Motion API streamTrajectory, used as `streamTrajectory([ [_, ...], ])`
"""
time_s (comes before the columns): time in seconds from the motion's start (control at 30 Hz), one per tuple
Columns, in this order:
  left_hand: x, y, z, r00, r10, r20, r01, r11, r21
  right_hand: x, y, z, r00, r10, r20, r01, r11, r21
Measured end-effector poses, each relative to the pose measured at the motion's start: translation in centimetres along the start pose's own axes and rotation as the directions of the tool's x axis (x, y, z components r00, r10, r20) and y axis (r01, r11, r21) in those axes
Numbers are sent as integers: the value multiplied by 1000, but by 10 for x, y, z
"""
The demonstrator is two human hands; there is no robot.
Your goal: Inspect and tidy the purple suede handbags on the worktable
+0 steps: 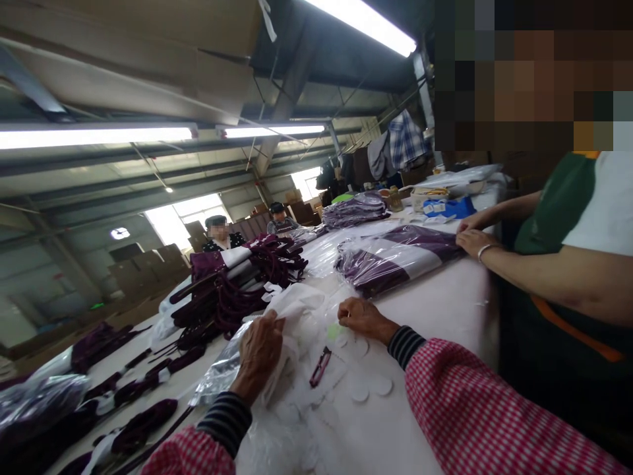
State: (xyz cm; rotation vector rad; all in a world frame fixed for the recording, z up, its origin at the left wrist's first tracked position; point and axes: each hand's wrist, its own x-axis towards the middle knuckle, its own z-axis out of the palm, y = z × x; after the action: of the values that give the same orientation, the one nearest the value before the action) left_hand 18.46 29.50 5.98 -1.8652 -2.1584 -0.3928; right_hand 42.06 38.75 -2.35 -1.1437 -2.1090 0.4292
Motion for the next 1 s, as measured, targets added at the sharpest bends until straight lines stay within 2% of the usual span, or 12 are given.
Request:
streamTrajectory([
  [0.1, -3, -7, -5, 1000, -2, -8, 2, 999, -39, -3, -11, 8, 990, -94, 103, 104, 989, -104],
  [0.2, -7, -10, -5, 1000, 1, -12, -1, 997, -74, 0, -20, 18, 960, -155, 233, 195, 968, -160],
  [0.3, -12, -12, -4, 1000, 5, -23, -7, 995, -97, 6, -25, 23, 926, -170, 338, 241, 954, -179],
  [0.37, -15, -13, -3, 1000, 17, -25, -20, 994, -107, 8, -26, 22, 919, -156, 362, 234, 955, -183],
  [0.57, -22, -16, 0, 997, 81, -19, -83, 992, -100, 7, -26, 15, 942, -78, 327, 130, 981, -141],
  [0.83, -22, -16, 0, 995, 99, -3, -99, 992, -79, 9, -19, -4, 991, 52, 126, -33, 989, -145],
  [1.0, -23, -17, -1, 993, 119, 7, -118, 990, -76, 4, -16, 1, 977, 130, 172, -93, 974, -208],
])
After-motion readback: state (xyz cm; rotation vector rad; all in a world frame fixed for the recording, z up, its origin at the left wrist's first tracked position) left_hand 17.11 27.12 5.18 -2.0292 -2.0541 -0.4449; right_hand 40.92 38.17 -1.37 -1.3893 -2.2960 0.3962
